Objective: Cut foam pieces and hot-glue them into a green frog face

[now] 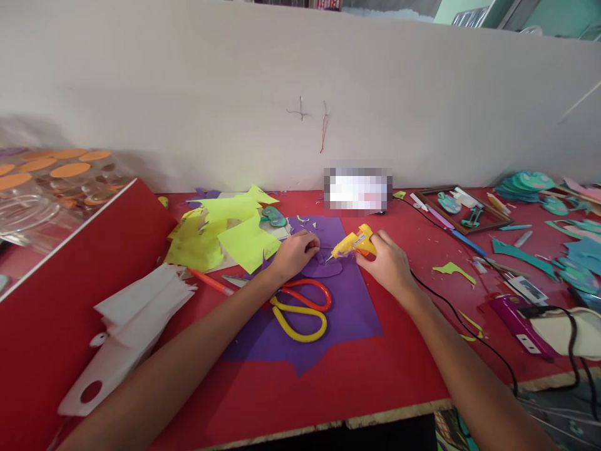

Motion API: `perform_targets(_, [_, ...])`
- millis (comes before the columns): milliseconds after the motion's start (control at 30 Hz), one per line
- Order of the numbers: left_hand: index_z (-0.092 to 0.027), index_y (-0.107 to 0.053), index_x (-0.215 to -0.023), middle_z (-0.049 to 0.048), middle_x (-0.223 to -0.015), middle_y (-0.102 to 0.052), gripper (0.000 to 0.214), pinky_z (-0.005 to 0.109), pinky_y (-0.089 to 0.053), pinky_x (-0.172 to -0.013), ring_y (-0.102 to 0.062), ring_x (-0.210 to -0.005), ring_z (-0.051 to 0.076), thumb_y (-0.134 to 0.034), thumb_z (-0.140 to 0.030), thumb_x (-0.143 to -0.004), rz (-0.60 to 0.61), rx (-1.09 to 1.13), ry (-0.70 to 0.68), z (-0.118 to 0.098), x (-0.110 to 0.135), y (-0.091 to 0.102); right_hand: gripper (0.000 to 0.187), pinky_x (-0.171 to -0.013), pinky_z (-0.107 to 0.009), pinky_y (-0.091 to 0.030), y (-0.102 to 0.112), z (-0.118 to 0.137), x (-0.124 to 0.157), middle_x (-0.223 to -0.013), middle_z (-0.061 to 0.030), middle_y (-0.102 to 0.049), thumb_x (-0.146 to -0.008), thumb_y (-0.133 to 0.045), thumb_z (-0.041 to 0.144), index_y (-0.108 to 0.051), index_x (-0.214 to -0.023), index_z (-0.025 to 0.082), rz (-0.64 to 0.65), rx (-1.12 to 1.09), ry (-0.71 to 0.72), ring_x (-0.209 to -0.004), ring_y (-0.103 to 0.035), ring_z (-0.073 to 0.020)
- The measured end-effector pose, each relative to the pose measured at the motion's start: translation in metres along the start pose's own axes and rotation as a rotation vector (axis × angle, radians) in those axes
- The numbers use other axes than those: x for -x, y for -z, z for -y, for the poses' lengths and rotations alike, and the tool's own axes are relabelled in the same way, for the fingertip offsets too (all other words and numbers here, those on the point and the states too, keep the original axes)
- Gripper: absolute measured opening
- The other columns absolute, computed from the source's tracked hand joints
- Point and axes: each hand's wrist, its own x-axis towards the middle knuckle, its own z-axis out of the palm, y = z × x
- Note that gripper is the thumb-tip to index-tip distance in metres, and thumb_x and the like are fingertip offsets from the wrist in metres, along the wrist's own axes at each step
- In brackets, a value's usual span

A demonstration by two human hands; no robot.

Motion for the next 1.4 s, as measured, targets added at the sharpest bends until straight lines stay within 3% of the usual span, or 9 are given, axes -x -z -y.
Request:
perform_targets(233, [-0.018,-0.067,-0.084,0.0025,-0.085,-0.064,0.007,0.028,-0.039,-0.068,-0.055,-0.074,0.016,-0.061,-0.014,-0.086,0.003,-0.002,-0.004,-0.0006,-0.0008,0.0004,0.02,-0.054,-0.029,-0.029,-0.0017,-0.0011,-0.0001,-0.089,-0.0043,-0.056,-0.086,-0.063,0.039,-0.054,-0.083,0.021,0.058,0.02,0.021,-0.071,-0.056,-0.0194])
perform_targets(467, [-0.019,-0.068,-0.086,0.0032,-0.088,-0.065,0.008,0.028,-0.041,-0.07,-0.055,-0.075,0.016,-0.061,-0.015,-0.087,0.016,-0.004,0.004,0.0,-0.001,0.0001,0.024,-0.054,-0.029,-0.032,-0.0022,0.0003,-0.0005,-0.09,-0.006,-0.057,-0.088,-0.061,0.044,-0.054,-0.084,0.021,0.0,-0.051,0.022,-0.074,-0.057,-0.0207])
perform_targets(700, [-0.018,-0.068,-0.085,0.0034,-0.089,-0.066,0.009,0.028,-0.041,-0.069,-0.055,-0.075,0.016,-0.061,-0.013,-0.086,0.012,0.017,0.003,0.0001,-0.0012,-0.0002,0.021,-0.053,-0.029,-0.028,-0.003,-0.0006,0.0012,-0.089,-0.0048,-0.056,-0.087,-0.06,0.04,-0.054,-0.085,0.021,0.019,0.018,0.031,-0.071,-0.056,-0.0192])
perform_targets(933, [-0.018,-0.067,-0.085,0.0027,-0.086,-0.065,0.008,0.028,-0.04,-0.068,-0.055,-0.073,0.016,-0.061,-0.014,-0.086,0.005,0.006,-0.002,0.0,-0.0005,0.0001,0.025,-0.056,-0.03,-0.035,-0.003,0.0075,0.0007,-0.094,-0.0072,-0.058,-0.09,-0.061,0.044,-0.055,-0.088,0.021,0.073,-0.024,0.06,-0.078,-0.06,-0.0223])
perform_targets(1400, [-0.019,-0.068,-0.086,0.0032,-0.088,-0.066,0.008,0.028,-0.041,-0.069,-0.056,-0.075,0.016,-0.061,-0.015,-0.087,0.006,-0.006,-0.003,-0.0007,-0.0007,0.0002,0.023,-0.057,-0.03,-0.036,-0.0034,0.0011,0.0005,-0.092,-0.0065,-0.058,-0.089,-0.062,0.042,-0.055,-0.088,0.021,-0.012,0.002,0.039,-0.077,-0.06,-0.0224])
